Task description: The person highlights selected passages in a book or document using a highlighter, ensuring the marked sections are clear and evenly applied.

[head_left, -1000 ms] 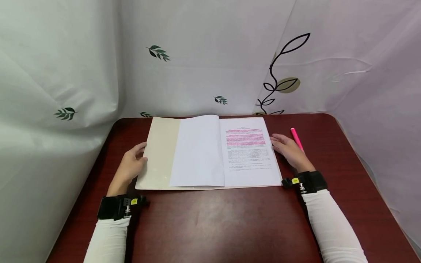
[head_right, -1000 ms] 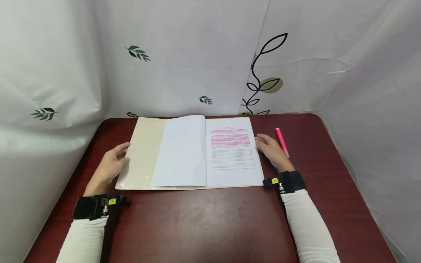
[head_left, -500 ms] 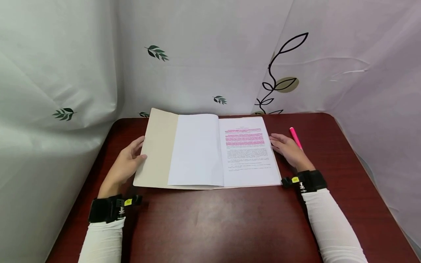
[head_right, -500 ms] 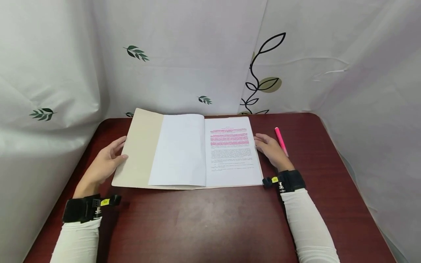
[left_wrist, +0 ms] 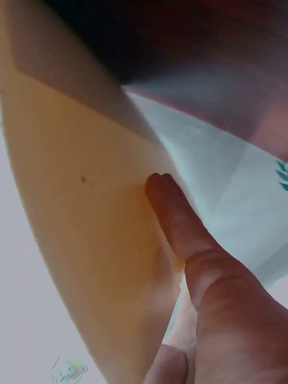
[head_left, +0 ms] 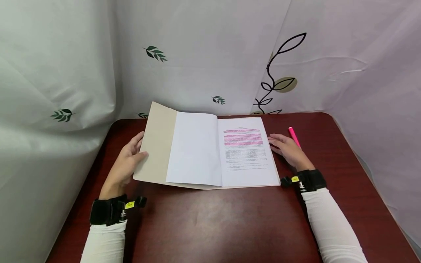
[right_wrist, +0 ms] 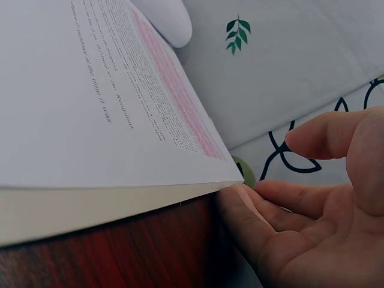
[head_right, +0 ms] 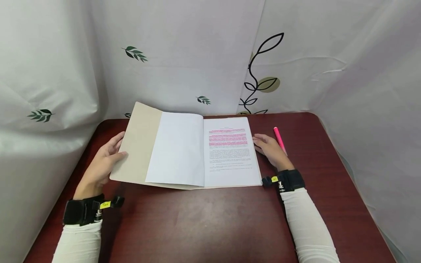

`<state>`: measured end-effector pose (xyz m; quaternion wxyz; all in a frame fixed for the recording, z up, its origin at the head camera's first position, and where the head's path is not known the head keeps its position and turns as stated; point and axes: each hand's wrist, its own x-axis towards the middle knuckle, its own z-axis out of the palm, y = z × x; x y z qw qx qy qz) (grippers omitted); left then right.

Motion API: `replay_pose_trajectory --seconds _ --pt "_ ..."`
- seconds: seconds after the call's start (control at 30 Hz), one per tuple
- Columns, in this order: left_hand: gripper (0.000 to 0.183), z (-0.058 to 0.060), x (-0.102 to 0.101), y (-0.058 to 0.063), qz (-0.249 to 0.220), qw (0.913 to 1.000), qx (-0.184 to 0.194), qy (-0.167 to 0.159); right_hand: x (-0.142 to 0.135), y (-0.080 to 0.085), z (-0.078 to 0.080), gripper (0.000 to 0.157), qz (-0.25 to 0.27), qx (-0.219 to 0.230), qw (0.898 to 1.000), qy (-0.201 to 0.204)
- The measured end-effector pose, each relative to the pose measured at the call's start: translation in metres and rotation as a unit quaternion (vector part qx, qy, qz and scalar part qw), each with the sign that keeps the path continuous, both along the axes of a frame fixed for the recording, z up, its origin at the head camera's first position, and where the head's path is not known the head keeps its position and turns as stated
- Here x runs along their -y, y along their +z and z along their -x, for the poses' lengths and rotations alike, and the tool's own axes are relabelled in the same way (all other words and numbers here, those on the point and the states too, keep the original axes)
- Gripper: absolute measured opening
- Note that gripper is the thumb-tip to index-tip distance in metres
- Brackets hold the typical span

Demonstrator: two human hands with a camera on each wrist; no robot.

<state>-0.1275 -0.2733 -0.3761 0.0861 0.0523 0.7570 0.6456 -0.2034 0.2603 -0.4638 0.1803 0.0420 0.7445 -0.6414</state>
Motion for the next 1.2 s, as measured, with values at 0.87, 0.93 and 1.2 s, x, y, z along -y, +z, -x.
replay_pose_trajectory --seconds 0.87,0.93,1.2 --pt "0.092 -0.024 -0.056 0.02 -0.179 0.9808 -0.063 -0.047 0.003 -0.002 -0.001 0.059 0.003 0.001 1.0 -0.001" --pt "0.092 -0.025 -0.061 0.02 -0.177 0.9797 -0.079 -0.052 0.003 -0.003 -0.001 0.059 -0.001 0.0 1.0 0.0" --pt "0.096 -0.031 -0.08 0.019 -0.116 0.9854 -0.123 -0.02 0.003 -0.004 0.0 0.06 -0.004 -0.001 1.0 0.003"
